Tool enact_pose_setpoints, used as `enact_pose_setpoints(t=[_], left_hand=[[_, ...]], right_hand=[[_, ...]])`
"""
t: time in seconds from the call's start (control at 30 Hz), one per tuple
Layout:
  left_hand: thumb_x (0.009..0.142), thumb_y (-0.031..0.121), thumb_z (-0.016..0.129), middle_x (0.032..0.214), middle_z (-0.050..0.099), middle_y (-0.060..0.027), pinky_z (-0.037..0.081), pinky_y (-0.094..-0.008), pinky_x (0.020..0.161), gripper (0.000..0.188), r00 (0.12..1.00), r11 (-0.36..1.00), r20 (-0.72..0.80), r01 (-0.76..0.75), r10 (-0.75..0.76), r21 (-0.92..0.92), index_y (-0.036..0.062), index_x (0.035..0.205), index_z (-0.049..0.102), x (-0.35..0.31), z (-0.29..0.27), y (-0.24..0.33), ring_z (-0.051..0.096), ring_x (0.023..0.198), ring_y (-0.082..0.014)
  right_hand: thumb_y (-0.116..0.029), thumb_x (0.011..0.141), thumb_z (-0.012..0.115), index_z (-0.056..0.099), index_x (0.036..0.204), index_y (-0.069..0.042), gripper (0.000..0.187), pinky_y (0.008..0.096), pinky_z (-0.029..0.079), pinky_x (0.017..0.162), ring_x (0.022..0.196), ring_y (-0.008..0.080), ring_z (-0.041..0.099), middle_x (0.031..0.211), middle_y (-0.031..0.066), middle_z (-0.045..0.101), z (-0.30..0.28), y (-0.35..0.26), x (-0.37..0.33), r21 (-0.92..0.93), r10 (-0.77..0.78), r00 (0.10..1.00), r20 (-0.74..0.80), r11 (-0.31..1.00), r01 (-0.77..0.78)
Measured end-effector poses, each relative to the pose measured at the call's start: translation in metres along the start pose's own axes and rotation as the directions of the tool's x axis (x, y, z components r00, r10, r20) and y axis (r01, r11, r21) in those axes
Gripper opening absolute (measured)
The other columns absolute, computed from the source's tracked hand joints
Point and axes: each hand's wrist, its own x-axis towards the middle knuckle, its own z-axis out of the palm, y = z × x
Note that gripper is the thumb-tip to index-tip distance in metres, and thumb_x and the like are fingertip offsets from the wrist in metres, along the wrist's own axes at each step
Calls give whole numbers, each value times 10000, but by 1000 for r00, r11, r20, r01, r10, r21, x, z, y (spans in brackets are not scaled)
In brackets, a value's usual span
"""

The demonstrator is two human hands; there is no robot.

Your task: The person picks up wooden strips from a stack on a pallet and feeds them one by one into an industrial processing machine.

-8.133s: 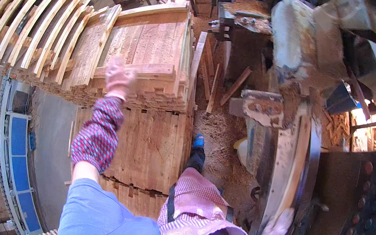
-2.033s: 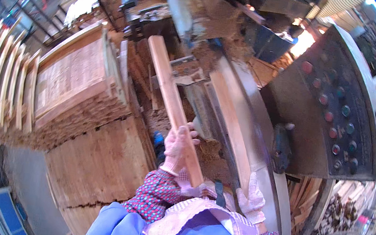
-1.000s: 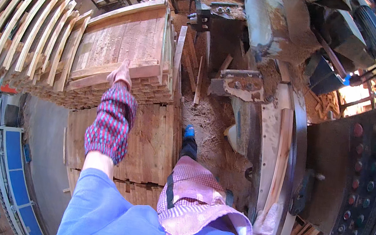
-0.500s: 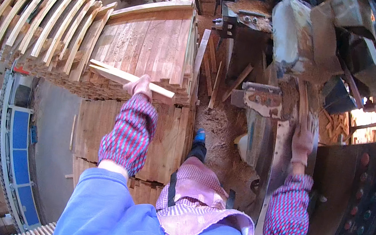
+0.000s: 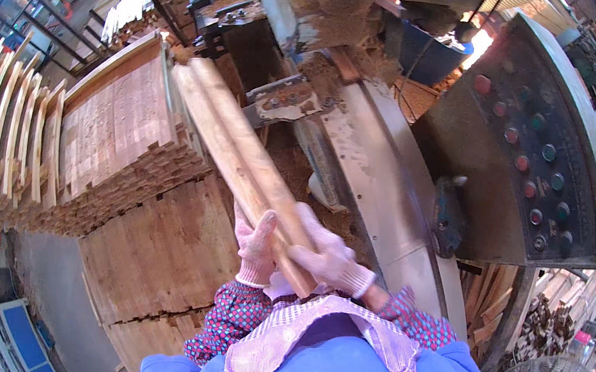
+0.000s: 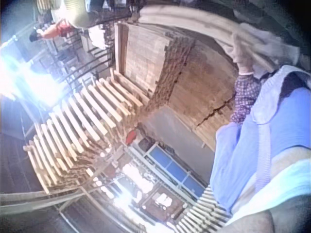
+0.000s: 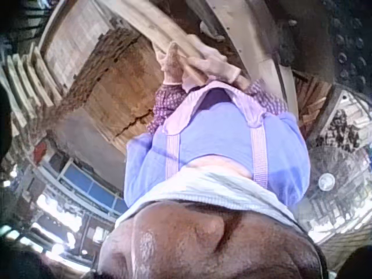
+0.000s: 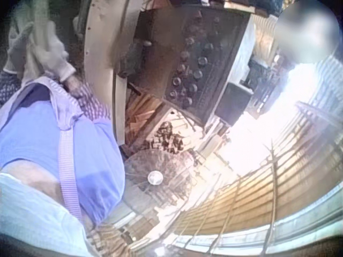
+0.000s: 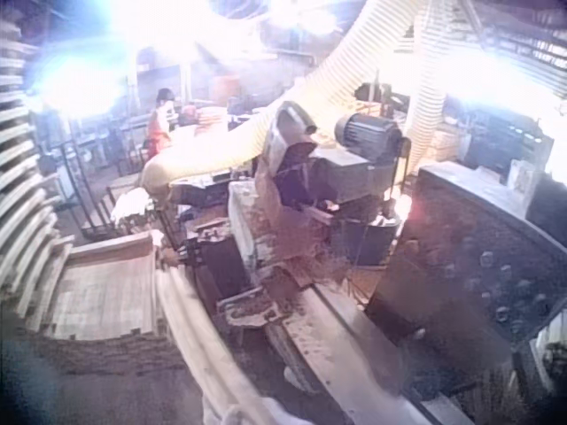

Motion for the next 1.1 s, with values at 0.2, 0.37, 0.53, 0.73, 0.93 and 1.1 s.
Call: enact_pose_setpoints(t=[0.2,0.37,0.53,0.73,0.93,1.1], left_hand=[[813,-66,701,1376,485,-73,475,-454,1058,733,998,987,68,7,4,-160,98,1443,364,34,14,-21,542,1231,-231],[807,-73,686,1322,484,-54,466,-436,1062,733,999,998,42,23,-20,-58,87,1445,363,40,3,-6,548,1193,-215],[809,-119,651,1329,455,-41,517,-324,978,800,997,999,67,50,-49,-4,133,1485,306,53,-1,-15,540,1185,-190],[811,-132,642,1385,425,-36,541,-313,865,852,1000,999,2,-15,15,40,168,1510,258,73,23,-27,515,1232,-203],[895,223,708,1469,381,-129,354,-375,1114,826,907,942,415,-76,-71,327,47,1530,211,49,19,-74,407,1347,-253],[961,246,608,1586,248,-201,195,-378,1200,731,914,493,400,-382,73,782,-14,1527,225,128,-64,3,244,1471,-288]], right_hand=[[-308,827,698,364,1454,48,794,457,438,1038,1190,431,563,1347,295,526,-58,98,-176,-522,75,889,-453,786,-332],[-245,867,612,488,1365,28,581,529,375,1078,1244,451,493,1373,294,494,-82,140,-105,-843,-249,880,-405,473,-255],[-201,924,526,506,1365,-34,471,471,335,1124,1305,366,465,1415,174,503,-150,137,96,-934,-430,835,-343,248,-256],[-175,943,530,479,1378,-2,470,419,425,1046,1224,390,522,1328,244,537,-127,72,151,-625,-481,755,-446,771,122],[-249,857,725,326,1489,0,789,395,354,1136,1386,354,406,1481,247,416,-46,42,15,-223,-66,994,-88,974,45],[-164,827,693,472,1407,15,646,420,454,1039,1237,394,554,1356,236,553,-63,96,-123,-671,-203,899,-388,731,-125]])
